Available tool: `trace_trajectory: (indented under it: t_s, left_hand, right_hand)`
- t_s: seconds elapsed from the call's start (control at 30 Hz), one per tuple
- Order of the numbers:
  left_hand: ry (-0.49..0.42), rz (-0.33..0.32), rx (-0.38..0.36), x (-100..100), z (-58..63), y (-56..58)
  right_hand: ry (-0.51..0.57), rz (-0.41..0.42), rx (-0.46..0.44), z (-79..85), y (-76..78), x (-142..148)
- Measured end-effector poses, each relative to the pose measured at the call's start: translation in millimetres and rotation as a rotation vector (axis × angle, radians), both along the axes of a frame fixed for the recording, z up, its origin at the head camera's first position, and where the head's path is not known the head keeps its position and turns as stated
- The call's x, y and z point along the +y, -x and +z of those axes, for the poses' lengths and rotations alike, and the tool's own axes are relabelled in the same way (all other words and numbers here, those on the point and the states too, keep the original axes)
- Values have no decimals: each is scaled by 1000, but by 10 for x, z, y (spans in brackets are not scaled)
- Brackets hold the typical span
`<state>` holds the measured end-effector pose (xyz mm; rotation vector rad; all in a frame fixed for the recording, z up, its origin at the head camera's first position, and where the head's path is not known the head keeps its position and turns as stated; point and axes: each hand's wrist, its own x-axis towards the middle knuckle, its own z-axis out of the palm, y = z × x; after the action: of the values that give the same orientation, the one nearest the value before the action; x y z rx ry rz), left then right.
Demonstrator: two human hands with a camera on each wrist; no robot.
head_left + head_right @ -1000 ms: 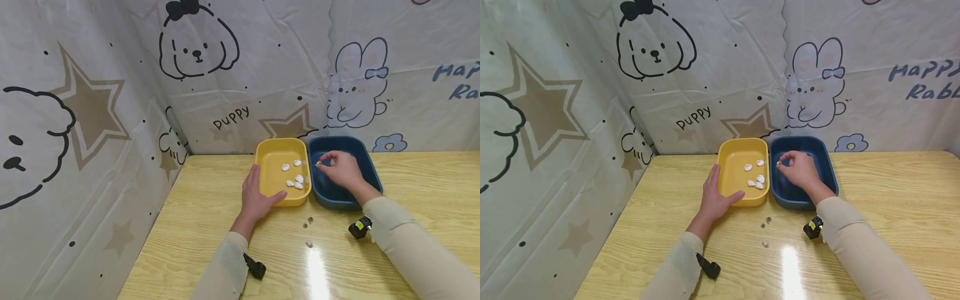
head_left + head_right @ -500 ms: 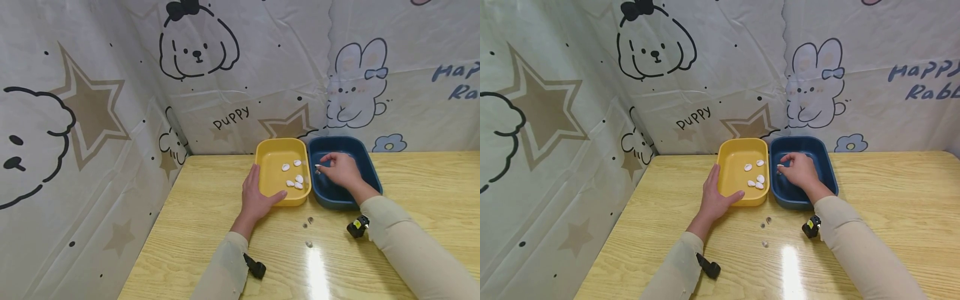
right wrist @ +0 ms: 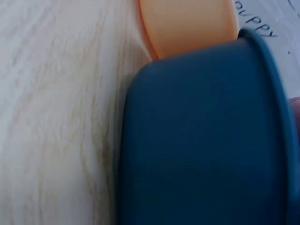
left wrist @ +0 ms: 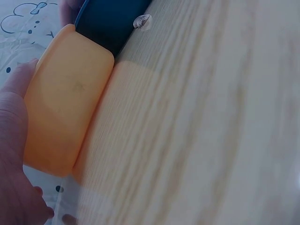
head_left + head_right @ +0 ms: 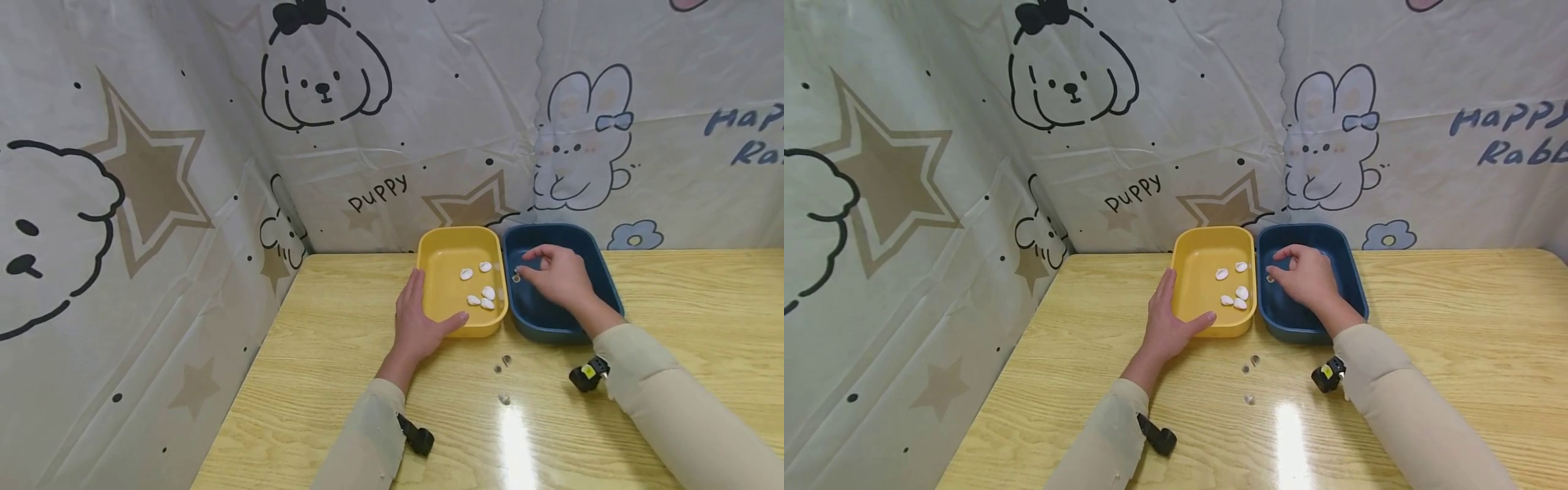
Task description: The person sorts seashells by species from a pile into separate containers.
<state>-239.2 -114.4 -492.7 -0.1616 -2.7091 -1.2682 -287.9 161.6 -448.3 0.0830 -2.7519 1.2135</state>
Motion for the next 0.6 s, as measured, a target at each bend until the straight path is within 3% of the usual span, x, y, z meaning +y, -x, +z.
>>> trace_trajectory:
  t_s: [0.23, 0.6]
  left_hand:
    - [5, 3, 3, 3, -2, 5]
    - [12, 3, 3, 9, -24, 16]
  right_hand:
    - [-9, 48, 55, 95, -221, -55]
    - [-21, 110, 86, 150, -720, -43]
